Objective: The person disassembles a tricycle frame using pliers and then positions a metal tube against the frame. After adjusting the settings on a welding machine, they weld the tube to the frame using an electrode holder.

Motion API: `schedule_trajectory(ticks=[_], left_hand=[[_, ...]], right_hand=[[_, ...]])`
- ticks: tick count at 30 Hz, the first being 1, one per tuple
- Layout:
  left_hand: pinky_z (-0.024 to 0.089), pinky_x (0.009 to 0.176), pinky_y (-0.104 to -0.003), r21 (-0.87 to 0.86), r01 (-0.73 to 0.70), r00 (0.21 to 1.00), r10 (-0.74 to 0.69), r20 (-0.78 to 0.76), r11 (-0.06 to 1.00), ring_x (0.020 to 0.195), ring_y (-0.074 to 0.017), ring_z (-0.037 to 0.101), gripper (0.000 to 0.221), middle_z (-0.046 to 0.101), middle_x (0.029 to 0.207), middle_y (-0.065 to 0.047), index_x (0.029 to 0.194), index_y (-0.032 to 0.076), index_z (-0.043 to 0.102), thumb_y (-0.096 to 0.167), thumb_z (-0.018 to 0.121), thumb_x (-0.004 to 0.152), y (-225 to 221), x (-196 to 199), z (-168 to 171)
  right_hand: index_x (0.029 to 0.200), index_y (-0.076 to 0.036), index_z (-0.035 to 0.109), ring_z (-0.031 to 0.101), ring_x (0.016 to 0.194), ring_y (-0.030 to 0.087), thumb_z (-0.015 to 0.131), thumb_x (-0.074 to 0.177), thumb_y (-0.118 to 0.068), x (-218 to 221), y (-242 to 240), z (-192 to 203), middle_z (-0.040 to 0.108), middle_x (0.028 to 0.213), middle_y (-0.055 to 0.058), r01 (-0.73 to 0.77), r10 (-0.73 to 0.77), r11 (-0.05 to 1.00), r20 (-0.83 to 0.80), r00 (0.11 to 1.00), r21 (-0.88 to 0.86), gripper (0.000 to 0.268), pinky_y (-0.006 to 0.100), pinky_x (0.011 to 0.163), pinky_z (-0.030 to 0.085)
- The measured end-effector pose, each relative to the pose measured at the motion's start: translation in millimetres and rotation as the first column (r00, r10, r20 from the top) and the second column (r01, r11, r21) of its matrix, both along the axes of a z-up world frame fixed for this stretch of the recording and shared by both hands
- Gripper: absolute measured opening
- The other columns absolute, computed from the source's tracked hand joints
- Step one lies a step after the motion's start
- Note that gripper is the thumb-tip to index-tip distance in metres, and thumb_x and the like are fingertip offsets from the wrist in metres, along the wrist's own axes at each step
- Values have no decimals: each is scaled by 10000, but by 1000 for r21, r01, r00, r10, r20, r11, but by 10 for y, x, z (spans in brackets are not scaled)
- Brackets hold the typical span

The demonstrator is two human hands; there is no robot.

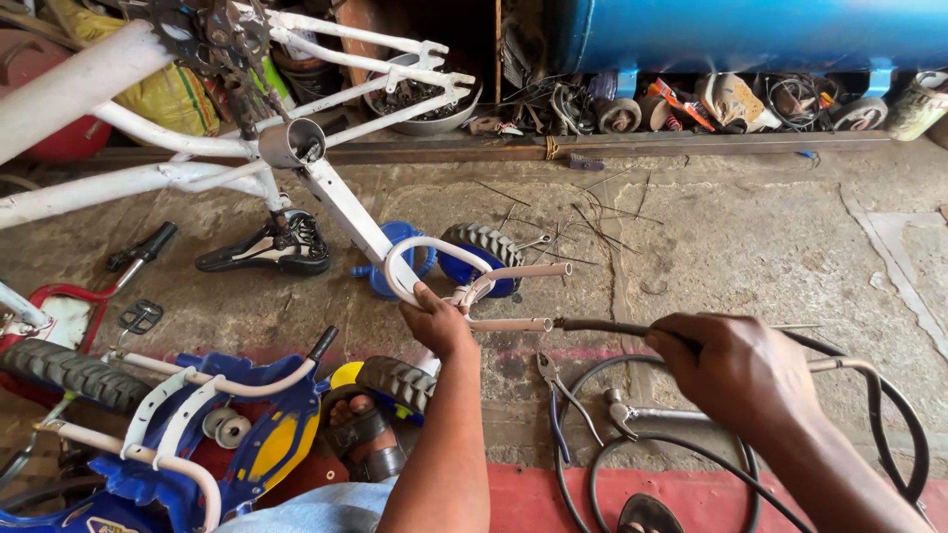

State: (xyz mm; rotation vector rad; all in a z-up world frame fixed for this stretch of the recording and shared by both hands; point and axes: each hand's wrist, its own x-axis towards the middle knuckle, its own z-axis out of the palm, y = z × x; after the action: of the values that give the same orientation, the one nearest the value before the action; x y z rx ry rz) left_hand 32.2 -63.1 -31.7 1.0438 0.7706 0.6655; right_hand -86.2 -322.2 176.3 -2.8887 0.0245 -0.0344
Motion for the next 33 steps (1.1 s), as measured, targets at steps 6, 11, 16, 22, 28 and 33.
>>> schedule_trajectory(ticks=[6,11,16,22,28,33], left_hand=[[534,485,-307,19,0,1000,1,-25,1000,687,-169,682,385,668,1095,-146,1317,32,490,320,470,1062,-22,-7,14],[510,482,-313,19,-6,1000,6,-13,1000,663,-165,651,378,676,1073,-147,1316,35,510,318,467,1070,-28,5,-9],[483,522,-334,-71,24,999,-23,23,997,677,-208,597,394,660,1090,-203,1357,22,483,318,455,1099,-61,35,-40],[604,785,-341,140,57,996,-47,-69,989,1078,-291,716,413,591,1307,-239,1399,1,408,289,383,1104,-150,16,-158],[610,755,-352,-45,89,983,-95,-160,995,1041,-316,737,464,585,1314,-218,1444,54,368,311,371,1058,-123,-85,345],[586,642,-373,-41,29,1000,-28,12,999,965,-287,716,434,641,1260,-203,1389,24,475,336,427,1091,-98,33,-37]], right_hand=[[992,-317,826,749,754,284,675,885,-508,11,73,-67,787,852,19,14,-15,999,-21,1000,-40,266,432,704,593],[989,-316,817,743,794,295,637,878,-477,42,120,-172,779,877,13,-27,26,996,-8,1000,-80,266,453,715,585],[955,-271,788,735,739,283,581,930,-455,-49,312,-60,767,860,0,-65,64,985,-15,998,-158,278,463,653,586],[1028,-298,789,748,692,306,575,947,-436,130,231,-164,761,769,75,-92,69,984,-151,986,-151,267,453,669,591],[1193,-347,754,749,739,336,579,919,-388,197,195,-372,768,854,88,-139,140,990,-55,989,20,328,478,682,589],[1228,-364,727,741,823,326,566,930,-407,230,327,-419,770,969,48,-174,167,983,-108,980,-51,341,474,727,587]])
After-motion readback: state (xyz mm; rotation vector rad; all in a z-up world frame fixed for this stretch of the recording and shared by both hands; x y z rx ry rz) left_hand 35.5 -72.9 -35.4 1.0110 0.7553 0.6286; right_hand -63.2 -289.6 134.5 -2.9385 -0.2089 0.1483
